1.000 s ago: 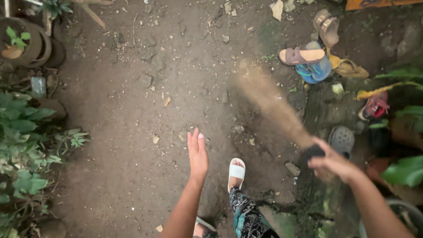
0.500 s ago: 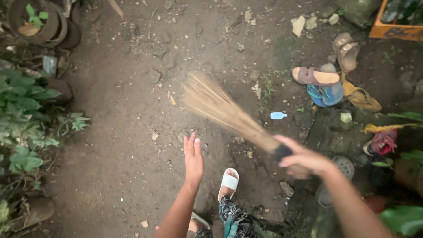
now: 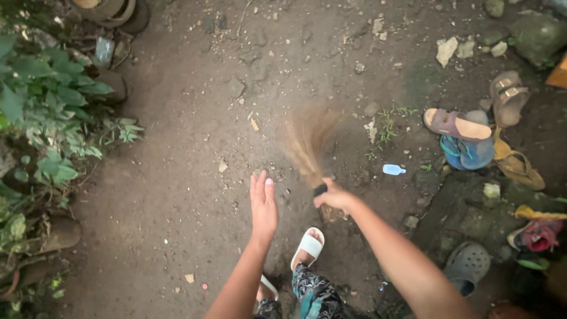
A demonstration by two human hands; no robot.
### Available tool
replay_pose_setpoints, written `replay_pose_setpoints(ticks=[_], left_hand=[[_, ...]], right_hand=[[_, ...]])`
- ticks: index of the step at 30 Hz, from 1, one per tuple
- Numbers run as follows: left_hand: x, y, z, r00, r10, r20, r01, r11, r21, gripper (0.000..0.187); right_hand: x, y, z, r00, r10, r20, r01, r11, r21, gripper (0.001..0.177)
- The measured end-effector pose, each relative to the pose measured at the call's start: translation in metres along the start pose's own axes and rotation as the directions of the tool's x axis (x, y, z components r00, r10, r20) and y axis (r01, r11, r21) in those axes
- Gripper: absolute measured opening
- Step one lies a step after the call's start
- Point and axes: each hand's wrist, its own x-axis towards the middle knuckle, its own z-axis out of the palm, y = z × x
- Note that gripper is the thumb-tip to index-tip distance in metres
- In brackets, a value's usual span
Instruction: The person sweeps a dirt path in a garden using a traditional straw broom. They move along the path, sweeping debris and dust from the ground, navigating around potted plants and concrete steps.
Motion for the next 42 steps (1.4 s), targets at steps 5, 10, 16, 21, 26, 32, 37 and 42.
replay_pose_setpoints(ticks=[5,10,16,21,26,32,37,42], left_hand=[[-0.004,-0.005,-0.013,1.000,-0.019,0.003,0.019,0.999,-0.048,0.054],[-0.004,-0.008,-0.038,0.997,-0.067,-0.045,0.065,0.997,-0.048,0.053],[-0.006,-0.015,-0.054,0.994,-0.043,-0.102,0.038,0.998,-0.054,0.051],[-0.006,-0.030,-0.060,0.993,-0.059,-0.104,0.053,0.997,-0.060,0.051],[-0.006,-0.045,-0.082,0.991,-0.079,-0.104,0.065,0.989,-0.129,0.052],[0.012,-0.058,-0.131,0.992,-0.094,-0.090,0.086,0.992,-0.088,0.054],[0.033,-0.051,-0.155,0.996,-0.067,-0.051,0.060,0.989,-0.133,0.054],[0.051,-0.058,-0.165,0.999,0.013,-0.053,-0.020,0.989,-0.146,0.055]], right_hand=[[-0.106,-0.067,-0.063,0.989,0.067,0.133,-0.069,0.998,0.010,0.095],[-0.097,-0.080,-0.113,0.945,-0.047,-0.324,0.048,0.999,-0.005,0.099],[0.118,-0.033,-0.025,0.895,0.101,-0.435,0.010,0.970,0.244,0.057],[0.130,0.015,0.088,0.985,-0.166,-0.042,0.133,0.897,-0.421,0.086],[-0.016,-0.038,0.068,0.989,0.065,0.132,-0.063,0.998,-0.023,0.097],[-0.074,-0.029,0.066,0.937,0.072,-0.341,-0.011,0.984,0.178,0.098],[0.029,0.009,0.176,0.841,0.237,-0.487,-0.089,0.947,0.309,0.093],[0.008,0.014,0.228,0.961,0.219,0.172,-0.262,0.917,0.300,0.088]])
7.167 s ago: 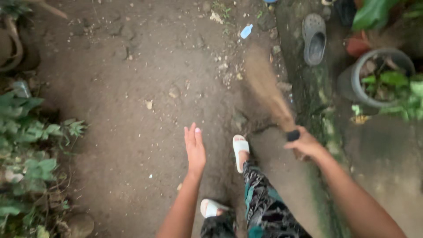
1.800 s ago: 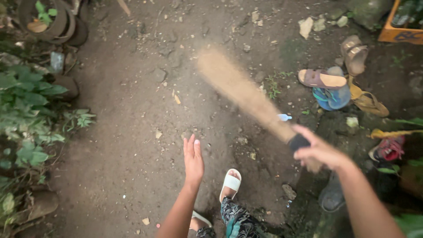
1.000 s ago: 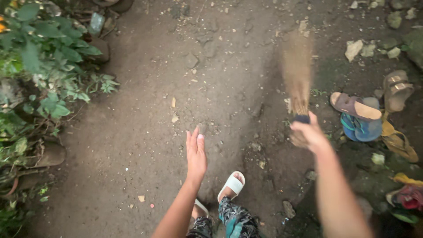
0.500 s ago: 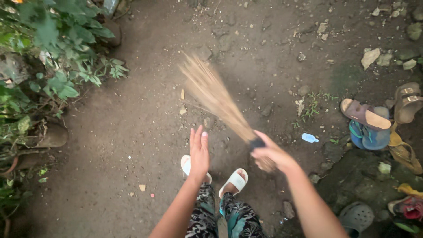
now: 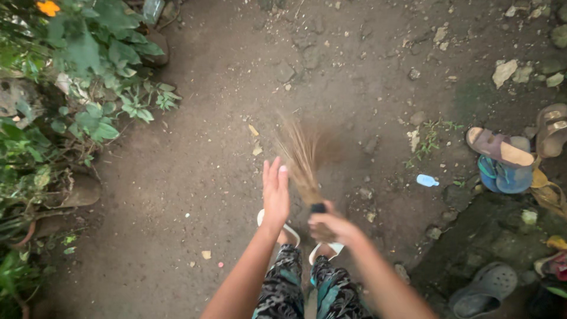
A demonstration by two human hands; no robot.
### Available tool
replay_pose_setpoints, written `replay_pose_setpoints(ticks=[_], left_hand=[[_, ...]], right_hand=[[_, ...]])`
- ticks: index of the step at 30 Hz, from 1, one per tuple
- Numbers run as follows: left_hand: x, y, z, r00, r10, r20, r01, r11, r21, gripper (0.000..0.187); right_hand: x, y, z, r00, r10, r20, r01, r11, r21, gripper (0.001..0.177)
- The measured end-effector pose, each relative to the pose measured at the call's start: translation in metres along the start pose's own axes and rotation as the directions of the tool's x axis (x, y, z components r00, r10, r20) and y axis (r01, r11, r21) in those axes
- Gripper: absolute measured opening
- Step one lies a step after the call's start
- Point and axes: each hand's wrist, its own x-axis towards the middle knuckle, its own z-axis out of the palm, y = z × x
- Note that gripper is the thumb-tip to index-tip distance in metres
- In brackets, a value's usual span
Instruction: The person sweeps a dirt path in a garden using a traditional straw broom. They move along the path, sweeping debris and dust from the ground, navigating around potted plants and concrete steps.
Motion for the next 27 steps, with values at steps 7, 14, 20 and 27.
replay_pose_setpoints(ticks=[7,14,20,27], left_hand=[[0.010,-0.011,-0.027,0.996,-0.084,0.032,0.085,0.996,-0.036,0.057],[0.022,-0.017,-0.054,0.995,-0.099,0.006,0.099,0.994,-0.038,0.058],[0.031,-0.018,-0.054,0.995,-0.102,0.005,0.102,0.994,-0.027,0.058],[0.052,-0.024,-0.086,1.000,-0.006,0.006,0.006,0.999,-0.038,0.058]], right_hand=[[-0.169,-0.024,-0.063,0.957,-0.032,-0.288,-0.038,0.971,-0.235,0.108],[-0.047,0.053,-0.016,0.684,-0.279,-0.674,0.411,0.911,0.040,0.036],[0.019,0.060,0.130,0.989,0.068,0.133,-0.090,0.982,0.169,0.043],[-0.103,-0.033,0.103,0.996,0.039,0.075,-0.025,0.983,-0.183,0.100]])
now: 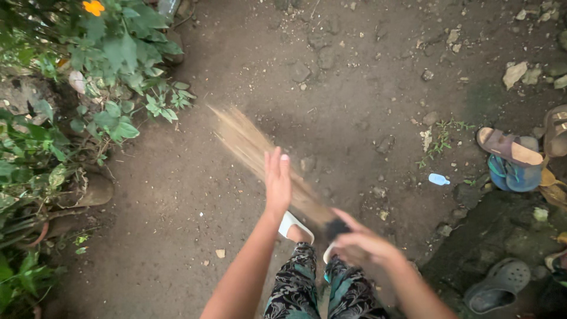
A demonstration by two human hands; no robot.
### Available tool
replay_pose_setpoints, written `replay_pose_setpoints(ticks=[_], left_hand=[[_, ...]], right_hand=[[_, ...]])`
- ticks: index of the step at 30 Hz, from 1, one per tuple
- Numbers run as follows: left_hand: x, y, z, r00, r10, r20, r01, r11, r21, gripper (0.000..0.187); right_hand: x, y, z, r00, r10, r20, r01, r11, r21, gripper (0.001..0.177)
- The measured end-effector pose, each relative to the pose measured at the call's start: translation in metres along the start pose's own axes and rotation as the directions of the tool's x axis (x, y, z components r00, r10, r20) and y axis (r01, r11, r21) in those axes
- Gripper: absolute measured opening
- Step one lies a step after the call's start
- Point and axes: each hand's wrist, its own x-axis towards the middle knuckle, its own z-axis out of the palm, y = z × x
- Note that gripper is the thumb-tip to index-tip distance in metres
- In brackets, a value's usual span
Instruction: The person sweeps a dirt path in a garden using a traditional straw broom. They move along the path, sweeping debris and dust from the ground, navigating around potted plants and concrete steps.
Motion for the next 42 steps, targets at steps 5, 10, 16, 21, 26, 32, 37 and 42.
replay_pose_setpoints(ticks=[5,10,16,21,26,32,37,42], left_hand=[[0.022,-0.011,-0.036,0.997,-0.032,-0.070,0.036,0.998,0.057,0.057],[0.028,-0.018,-0.061,0.994,-0.054,-0.096,0.060,0.997,0.058,0.057],[0.036,-0.021,-0.053,0.994,-0.025,-0.107,0.030,0.999,0.044,0.056],[0.041,-0.015,-0.040,0.996,-0.038,-0.078,0.039,0.999,0.019,0.056],[0.050,-0.003,-0.031,0.995,-0.069,-0.074,0.071,0.997,0.018,0.057],[0.080,0.026,-0.019,0.992,-0.075,-0.105,0.077,0.997,0.018,0.057],[0.128,0.052,0.029,0.986,-0.093,-0.140,0.096,0.995,0.009,0.056],[0.184,0.076,0.078,0.986,-0.080,-0.148,0.081,0.997,0.002,0.056]], right_hand=[[-0.023,-0.012,-0.034,0.859,-0.120,-0.498,0.160,0.986,0.039,0.099],[0.118,0.015,-0.062,0.660,-0.188,-0.727,0.429,0.889,0.160,0.049],[0.250,0.042,0.055,0.981,-0.124,-0.151,0.141,0.984,0.111,0.071],[0.111,-0.052,0.030,0.985,0.125,-0.121,-0.133,0.989,-0.063,0.080],[-0.001,-0.104,-0.064,0.963,-0.166,-0.211,0.142,0.982,-0.122,0.087],[0.080,-0.138,-0.215,0.779,-0.311,-0.545,0.507,0.824,0.254,0.052],[0.231,-0.214,-0.199,0.892,-0.091,-0.443,0.142,0.986,0.085,0.040],[0.172,-0.278,-0.144,0.987,-0.079,-0.139,0.053,0.982,-0.183,0.084]])
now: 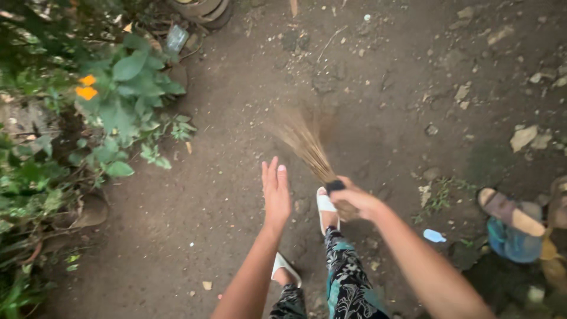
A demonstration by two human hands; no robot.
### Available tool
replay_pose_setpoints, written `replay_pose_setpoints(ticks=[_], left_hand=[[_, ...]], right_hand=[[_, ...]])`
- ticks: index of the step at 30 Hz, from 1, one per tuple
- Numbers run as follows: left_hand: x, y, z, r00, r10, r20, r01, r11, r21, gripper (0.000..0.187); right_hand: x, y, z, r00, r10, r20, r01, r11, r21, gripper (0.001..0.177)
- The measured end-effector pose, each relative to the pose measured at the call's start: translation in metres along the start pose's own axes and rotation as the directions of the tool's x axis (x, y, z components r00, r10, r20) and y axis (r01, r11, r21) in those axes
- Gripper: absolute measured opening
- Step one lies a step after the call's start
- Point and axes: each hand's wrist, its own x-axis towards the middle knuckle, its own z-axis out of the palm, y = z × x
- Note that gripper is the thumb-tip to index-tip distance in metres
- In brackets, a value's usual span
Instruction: The person sweeps a dirt path in a garden using a traditional straw broom. They move along the path, sweeping debris and dust from the ground, navigating around potted plants and concrete steps.
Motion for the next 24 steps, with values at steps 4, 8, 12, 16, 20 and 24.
replay_pose_setpoints(ticks=[4,8,12,16,20,24], left_hand=[[0.029,0.023,0.020,0.998,-0.066,-0.007,0.066,0.998,0.002,0.055],[0.049,0.048,0.029,0.995,-0.089,-0.040,0.089,0.996,0.002,0.055],[0.073,0.066,0.043,0.989,-0.130,-0.075,0.130,0.991,-0.007,0.055],[0.094,0.078,0.060,0.991,-0.100,-0.091,0.098,0.995,-0.021,0.056],[0.106,0.082,0.071,0.988,-0.122,-0.093,0.118,0.992,-0.049,0.056],[0.107,0.078,0.064,0.982,-0.159,-0.098,0.154,0.987,-0.054,0.057]], right_hand=[[-0.112,-0.070,-0.087,0.997,0.070,-0.029,-0.069,0.997,0.039,0.099],[-0.112,-0.106,-0.159,0.936,-0.086,-0.341,0.103,0.994,0.033,0.098],[0.026,-0.130,-0.178,0.816,-0.263,-0.515,0.330,0.943,0.042,0.069],[0.138,-0.128,-0.109,0.935,-0.088,-0.345,0.021,0.981,-0.193,0.082],[0.112,-0.128,-0.068,0.939,-0.275,0.205,0.339,0.836,-0.432,0.097],[0.004,-0.222,-0.119,0.988,0.151,0.013,-0.128,0.880,-0.458,0.099]])
